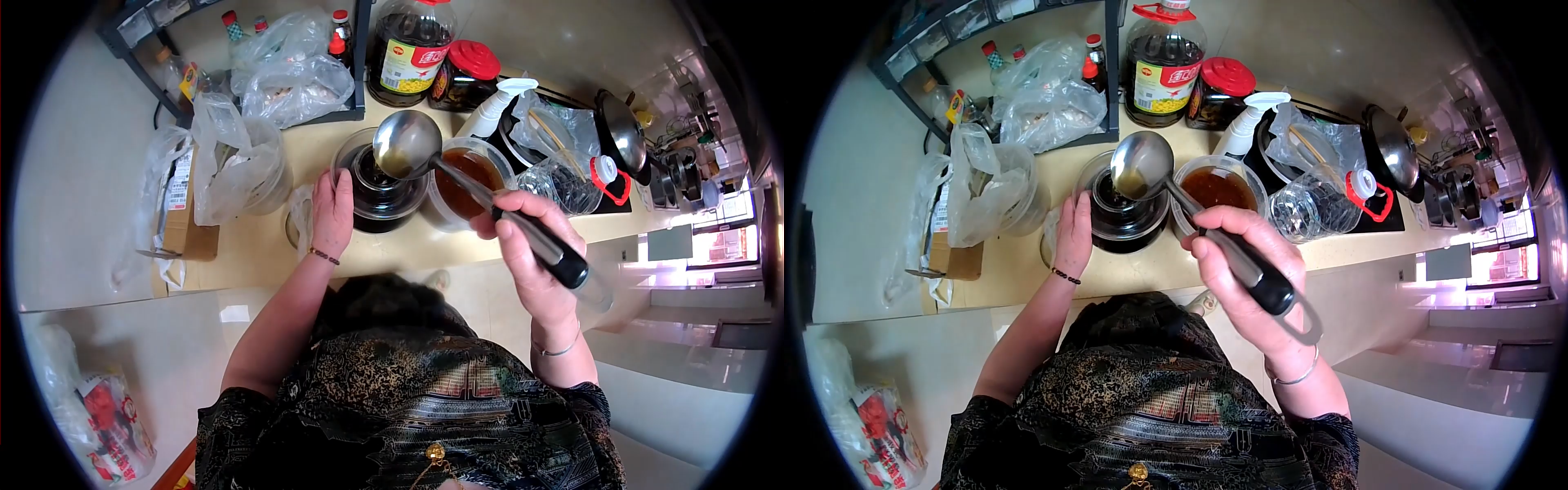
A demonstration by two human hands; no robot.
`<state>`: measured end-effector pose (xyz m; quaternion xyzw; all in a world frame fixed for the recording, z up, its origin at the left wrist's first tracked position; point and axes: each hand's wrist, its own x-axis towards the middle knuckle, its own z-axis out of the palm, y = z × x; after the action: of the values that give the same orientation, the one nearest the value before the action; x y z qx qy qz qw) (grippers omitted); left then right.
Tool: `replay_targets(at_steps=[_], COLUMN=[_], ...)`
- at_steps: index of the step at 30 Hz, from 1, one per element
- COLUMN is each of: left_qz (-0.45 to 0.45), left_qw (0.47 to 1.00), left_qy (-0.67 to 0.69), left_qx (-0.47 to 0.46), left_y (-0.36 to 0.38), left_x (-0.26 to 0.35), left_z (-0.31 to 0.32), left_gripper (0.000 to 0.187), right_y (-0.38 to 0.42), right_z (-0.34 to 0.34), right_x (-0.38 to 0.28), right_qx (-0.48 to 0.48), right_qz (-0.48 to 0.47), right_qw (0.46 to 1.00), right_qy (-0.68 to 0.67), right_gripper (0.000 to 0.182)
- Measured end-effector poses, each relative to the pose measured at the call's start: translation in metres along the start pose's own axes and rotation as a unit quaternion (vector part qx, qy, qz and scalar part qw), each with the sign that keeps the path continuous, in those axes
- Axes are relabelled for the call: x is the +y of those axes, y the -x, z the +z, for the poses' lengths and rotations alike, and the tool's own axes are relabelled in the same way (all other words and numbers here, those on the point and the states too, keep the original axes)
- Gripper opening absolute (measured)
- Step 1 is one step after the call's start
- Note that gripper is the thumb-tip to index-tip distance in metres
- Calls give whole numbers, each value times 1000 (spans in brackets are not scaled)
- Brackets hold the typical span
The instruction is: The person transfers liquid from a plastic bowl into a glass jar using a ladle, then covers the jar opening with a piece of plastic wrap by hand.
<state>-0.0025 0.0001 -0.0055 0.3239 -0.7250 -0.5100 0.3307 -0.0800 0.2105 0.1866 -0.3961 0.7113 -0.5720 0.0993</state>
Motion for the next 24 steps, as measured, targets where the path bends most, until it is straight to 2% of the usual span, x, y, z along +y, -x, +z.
replay_targets(at_steps=[3,6,11,13,14,16,19,21,24], left_qz=[1,2,6,-2,-9,-27,-37,-29,-30], left_qw=[1000,1000,1000,1000,1000,1000,999,1000,999], left_qy=[-6,2,3,1,0,-3,-1,4,38], left_qx=[7,-5,-5,-8,-10,-5,-4,-9,-11], left_y=[0,0,0,1,1,1,0,-1,-1], left_x=[-3,0,2,0,0,6,4,-1,-3], left_z=[0,-1,-1,-1,-1,-2,0,0,0], left_gripper=[44,45,46,47,48,47,47,46,45], right_y=[2,1,14,20,24,31,33,34,40], right_z=[3,5,11,9,5,0,-15,-22,-27], right_x=[6,4,8,14,18,26,42,52,59], right_qx=[-21,-68,-117,-87,-68,26,160,217,196], right_qz=[-98,-218,-261,-253,-210,-116,-18,48,78], right_qw=[991,957,934,942,958,992,975,963,977], right_qy=[86,179,213,203,184,37,-154,-150,-20], right_gripper=[20,21,28,27,25,20,19,21,20])
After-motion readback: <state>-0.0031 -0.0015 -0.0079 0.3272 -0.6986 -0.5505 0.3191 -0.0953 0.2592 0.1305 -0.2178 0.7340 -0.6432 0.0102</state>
